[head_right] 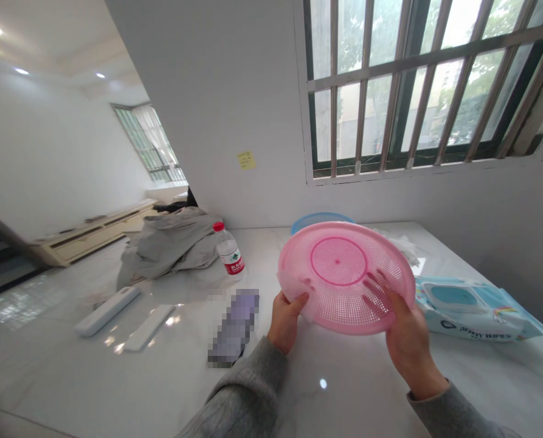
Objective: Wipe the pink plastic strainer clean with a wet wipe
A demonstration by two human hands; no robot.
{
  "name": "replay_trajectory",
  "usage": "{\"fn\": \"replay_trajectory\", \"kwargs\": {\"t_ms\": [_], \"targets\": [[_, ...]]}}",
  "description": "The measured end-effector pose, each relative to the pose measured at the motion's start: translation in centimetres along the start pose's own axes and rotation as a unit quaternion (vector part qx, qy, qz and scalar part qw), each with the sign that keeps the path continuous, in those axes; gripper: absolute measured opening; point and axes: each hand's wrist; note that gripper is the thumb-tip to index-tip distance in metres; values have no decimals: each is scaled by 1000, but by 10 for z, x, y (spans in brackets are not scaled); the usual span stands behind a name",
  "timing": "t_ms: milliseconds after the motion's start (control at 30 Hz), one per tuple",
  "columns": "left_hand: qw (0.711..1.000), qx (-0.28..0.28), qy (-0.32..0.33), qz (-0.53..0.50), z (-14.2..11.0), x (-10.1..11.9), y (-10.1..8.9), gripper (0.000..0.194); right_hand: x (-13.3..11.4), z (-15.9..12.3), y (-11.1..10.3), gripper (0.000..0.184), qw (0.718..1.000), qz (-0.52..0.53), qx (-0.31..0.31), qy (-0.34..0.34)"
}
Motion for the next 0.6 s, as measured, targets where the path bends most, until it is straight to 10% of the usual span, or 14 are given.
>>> {"fn": "replay_trajectory", "kwargs": {"t_ms": [600], "targets": [[996, 40, 18, 72, 2, 1, -4, 39, 6, 4, -1, 41, 1000, -10, 6, 15]]}}
Point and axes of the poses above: each hand's wrist, its own z-axis towards the middle knuckle, its own y-axis out of the palm, x = y × z, and after that the axes turned 14 degrees about x, right-handed
